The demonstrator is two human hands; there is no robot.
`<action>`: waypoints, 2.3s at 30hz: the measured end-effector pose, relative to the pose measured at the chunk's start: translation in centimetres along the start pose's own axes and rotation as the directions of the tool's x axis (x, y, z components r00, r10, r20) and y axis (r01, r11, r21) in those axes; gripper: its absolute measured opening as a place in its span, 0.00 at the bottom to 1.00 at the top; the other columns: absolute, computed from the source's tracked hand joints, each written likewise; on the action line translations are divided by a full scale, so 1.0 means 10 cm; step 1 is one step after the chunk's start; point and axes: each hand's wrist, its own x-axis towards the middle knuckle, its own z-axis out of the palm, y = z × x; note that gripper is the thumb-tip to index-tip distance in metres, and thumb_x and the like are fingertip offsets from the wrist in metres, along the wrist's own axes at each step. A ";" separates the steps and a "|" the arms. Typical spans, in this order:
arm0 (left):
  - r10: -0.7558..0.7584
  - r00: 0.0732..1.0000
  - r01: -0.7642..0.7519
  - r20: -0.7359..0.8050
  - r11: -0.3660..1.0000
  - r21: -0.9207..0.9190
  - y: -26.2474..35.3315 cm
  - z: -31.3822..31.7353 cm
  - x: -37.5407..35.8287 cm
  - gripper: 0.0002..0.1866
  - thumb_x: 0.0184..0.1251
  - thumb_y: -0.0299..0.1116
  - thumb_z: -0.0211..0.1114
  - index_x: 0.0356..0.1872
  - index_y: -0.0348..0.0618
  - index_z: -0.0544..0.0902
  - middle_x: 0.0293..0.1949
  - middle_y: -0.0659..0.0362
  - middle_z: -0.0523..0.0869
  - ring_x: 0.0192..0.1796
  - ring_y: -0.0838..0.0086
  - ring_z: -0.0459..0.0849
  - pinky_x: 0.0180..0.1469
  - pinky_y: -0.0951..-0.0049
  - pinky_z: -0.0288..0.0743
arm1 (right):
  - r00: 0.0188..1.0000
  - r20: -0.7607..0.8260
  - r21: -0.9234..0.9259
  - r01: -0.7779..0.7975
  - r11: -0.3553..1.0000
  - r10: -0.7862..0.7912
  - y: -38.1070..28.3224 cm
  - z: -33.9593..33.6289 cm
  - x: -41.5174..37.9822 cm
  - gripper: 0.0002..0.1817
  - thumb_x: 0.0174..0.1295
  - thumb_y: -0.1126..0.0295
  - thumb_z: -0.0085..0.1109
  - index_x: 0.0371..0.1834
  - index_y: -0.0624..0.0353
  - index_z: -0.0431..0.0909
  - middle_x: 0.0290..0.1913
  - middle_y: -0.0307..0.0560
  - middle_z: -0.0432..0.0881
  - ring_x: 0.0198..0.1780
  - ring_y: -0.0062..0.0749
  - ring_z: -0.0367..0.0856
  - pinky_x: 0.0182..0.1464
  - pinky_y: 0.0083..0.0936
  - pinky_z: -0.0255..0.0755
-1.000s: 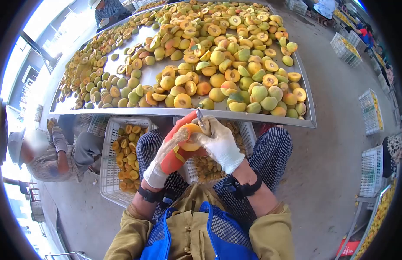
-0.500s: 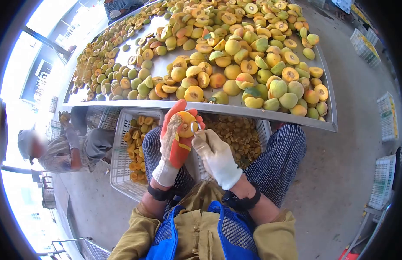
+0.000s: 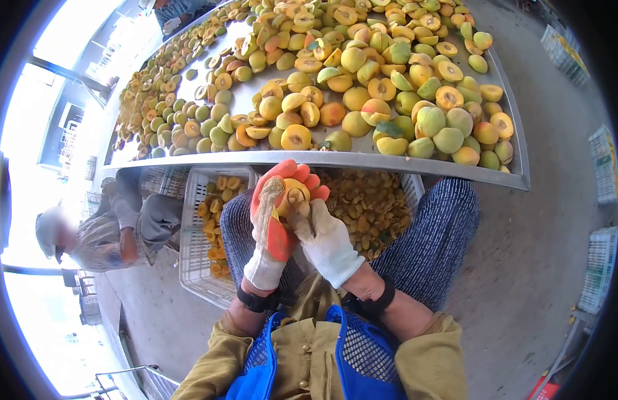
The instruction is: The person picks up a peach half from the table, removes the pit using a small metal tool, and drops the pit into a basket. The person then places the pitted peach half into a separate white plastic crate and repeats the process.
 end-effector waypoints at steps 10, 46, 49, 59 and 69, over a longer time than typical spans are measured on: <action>0.062 0.997 -0.060 -0.052 0.997 0.038 -0.09 0.05 -0.01 0.23 0.80 0.42 0.63 0.65 0.37 0.79 0.59 0.48 0.86 0.59 0.56 0.87 0.62 0.47 0.85 | 1.000 -0.018 -0.022 0.020 1.000 -0.020 0.06 0.06 0.02 0.17 0.76 0.55 0.56 0.48 0.59 0.69 0.36 0.68 0.84 0.41 0.71 0.84 0.39 0.55 0.77; 0.003 0.995 -0.030 0.096 0.960 0.277 -0.04 0.17 0.15 0.23 0.70 0.44 0.75 0.55 0.34 0.85 0.48 0.52 0.88 0.45 0.64 0.90 0.46 0.60 0.92 | 0.935 0.302 0.621 -0.343 0.705 0.189 0.08 -0.07 -0.06 0.23 0.82 0.45 0.44 0.55 0.53 0.75 0.29 0.35 0.74 0.21 0.19 0.67 0.22 0.20 0.62; 0.046 0.988 -0.091 0.147 0.944 0.317 -0.07 0.12 0.17 0.23 0.72 0.44 0.73 0.55 0.33 0.84 0.48 0.50 0.88 0.49 0.64 0.91 0.47 0.58 0.93 | 0.990 -0.009 0.353 0.135 0.926 -0.141 0.33 0.08 -0.01 0.21 0.85 0.58 0.44 0.69 0.59 0.74 0.49 0.42 0.83 0.40 0.20 0.77 0.43 0.18 0.75; -0.045 0.979 -0.037 0.197 0.918 0.394 0.06 0.19 0.16 0.23 0.73 0.45 0.72 0.51 0.31 0.86 0.49 0.48 0.88 0.45 0.61 0.91 0.46 0.59 0.92 | 0.935 0.352 0.541 -0.178 0.822 -0.030 0.29 -0.16 0.06 0.24 0.83 0.46 0.44 0.53 0.57 0.75 0.34 0.35 0.76 0.27 0.17 0.70 0.28 0.16 0.67; -0.075 0.974 0.001 0.216 0.946 0.325 0.10 0.33 0.13 0.26 0.75 0.47 0.69 0.55 0.29 0.84 0.47 0.46 0.90 0.44 0.61 0.91 0.45 0.58 0.92 | 0.601 0.799 0.591 -0.790 0.163 0.020 -0.04 -0.51 -0.01 0.29 0.75 0.33 0.48 0.36 0.49 0.67 0.18 0.26 0.55 0.12 0.14 0.52 0.11 0.15 0.48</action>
